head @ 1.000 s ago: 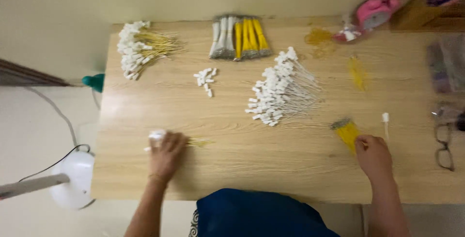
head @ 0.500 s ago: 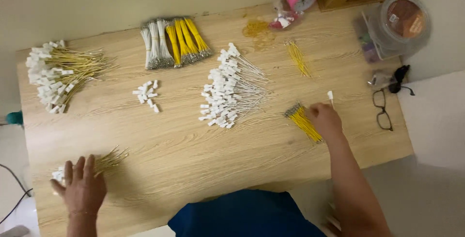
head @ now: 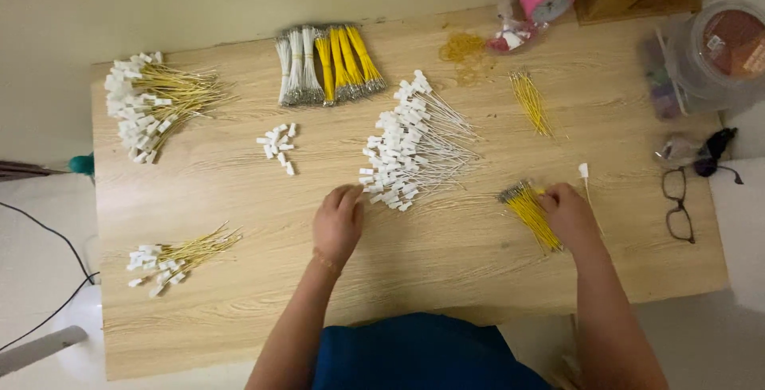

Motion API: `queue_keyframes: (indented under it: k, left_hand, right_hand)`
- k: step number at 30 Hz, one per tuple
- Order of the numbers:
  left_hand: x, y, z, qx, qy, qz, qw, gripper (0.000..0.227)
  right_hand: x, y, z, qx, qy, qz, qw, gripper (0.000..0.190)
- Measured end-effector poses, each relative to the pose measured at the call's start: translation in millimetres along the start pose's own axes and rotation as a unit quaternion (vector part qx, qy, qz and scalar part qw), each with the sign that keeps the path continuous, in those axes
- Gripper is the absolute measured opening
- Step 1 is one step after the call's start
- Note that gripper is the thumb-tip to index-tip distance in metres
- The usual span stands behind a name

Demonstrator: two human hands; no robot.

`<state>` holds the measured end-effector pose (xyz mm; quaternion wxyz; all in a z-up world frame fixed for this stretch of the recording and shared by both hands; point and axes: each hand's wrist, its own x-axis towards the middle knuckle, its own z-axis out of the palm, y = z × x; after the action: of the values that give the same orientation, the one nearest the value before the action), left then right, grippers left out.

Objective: Manually insert thin colored wires into small white plastic electrical connector housings and organize them on a desk.

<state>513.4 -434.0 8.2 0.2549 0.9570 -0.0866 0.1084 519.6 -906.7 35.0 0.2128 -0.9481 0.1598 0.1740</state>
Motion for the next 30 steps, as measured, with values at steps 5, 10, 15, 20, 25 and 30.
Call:
queue_keyframes:
  k: [5,10,15,20,25,30]
  left_hand:
    - [39.0,0.7,11.4,0.046,0.026,-0.028,0.998,0.044]
    - [55.8,-12.7,26.8,0.119,-0.013,-0.011,0.993,0.032]
    - [64.6,-20.7,38.8,0.154,-0.088,-0.039,0.983,0.018]
    - [62.3,-46.9,48.0,0.044,-0.125,0.027,0.991,0.012]
    - [55.7,13.0,-13.6,-0.142,-0.052,-0.115,0.982,0.020]
    - [41.7,92.6,-84.3,-0.326,0.043,-0.143,0.934,0.017]
  right_hand:
    - [1.0,8.7,-6.0,0.079,0.091,-0.086,0.989,0.028]
    - [-15.1,-23.7,-32.8,0.079,0.110,-0.053,0.989,0.028]
    - [-8.5,-22.2,-31.2,0.165,0.116,-0.020,0.979,0.026]
    - [-48.7,-111.6,-55.0,0.417,0.075,-0.037,0.905,0.006]
    - [-69.8,-157.2,-48.5,0.513,-0.021,-0.090,0.853,0.008]
    - [-95.9,-202.3,-49.2,0.511,-0.099,-0.164,0.838,0.008]
